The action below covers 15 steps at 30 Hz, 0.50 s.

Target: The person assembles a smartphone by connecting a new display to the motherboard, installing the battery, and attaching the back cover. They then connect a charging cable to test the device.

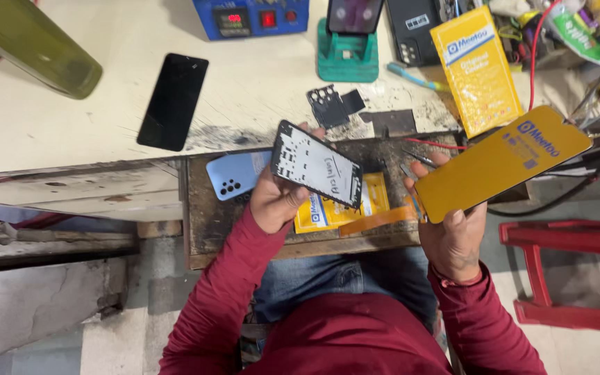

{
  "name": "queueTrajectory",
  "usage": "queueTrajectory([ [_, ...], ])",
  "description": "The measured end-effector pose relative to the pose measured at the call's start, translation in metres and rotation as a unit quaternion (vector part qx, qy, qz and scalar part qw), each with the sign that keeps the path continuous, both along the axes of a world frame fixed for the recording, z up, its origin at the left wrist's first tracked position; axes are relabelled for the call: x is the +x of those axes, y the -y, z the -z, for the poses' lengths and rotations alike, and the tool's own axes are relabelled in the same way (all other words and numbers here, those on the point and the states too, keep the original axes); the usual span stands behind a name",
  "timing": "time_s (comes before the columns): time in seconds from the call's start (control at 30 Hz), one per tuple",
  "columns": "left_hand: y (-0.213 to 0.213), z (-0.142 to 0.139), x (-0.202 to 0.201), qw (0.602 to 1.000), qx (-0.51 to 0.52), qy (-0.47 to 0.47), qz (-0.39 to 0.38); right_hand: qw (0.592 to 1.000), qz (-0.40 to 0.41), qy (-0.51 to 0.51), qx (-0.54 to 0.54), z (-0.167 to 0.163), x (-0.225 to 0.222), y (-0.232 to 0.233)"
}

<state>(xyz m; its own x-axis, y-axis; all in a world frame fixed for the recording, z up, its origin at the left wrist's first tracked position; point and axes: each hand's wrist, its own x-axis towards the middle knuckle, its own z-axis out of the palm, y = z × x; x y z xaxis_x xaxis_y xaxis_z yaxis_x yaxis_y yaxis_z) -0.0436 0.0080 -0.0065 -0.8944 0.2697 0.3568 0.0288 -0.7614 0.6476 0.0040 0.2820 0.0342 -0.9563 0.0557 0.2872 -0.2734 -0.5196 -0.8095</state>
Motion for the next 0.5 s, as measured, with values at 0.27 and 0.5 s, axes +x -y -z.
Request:
queueTrajectory([
  [0.27,0.004,-0.008,0.001,1.0,0.004,0.004,0.002,0.998,0.031,-0.052,-0.026,-0.004,-0.007,0.001],
  [0.5,0.01,-0.009,-0.001,1.0,0.018,-0.013,-0.004,0.998,0.045,-0.029,0.025,0.009,-0.011,-0.011],
])
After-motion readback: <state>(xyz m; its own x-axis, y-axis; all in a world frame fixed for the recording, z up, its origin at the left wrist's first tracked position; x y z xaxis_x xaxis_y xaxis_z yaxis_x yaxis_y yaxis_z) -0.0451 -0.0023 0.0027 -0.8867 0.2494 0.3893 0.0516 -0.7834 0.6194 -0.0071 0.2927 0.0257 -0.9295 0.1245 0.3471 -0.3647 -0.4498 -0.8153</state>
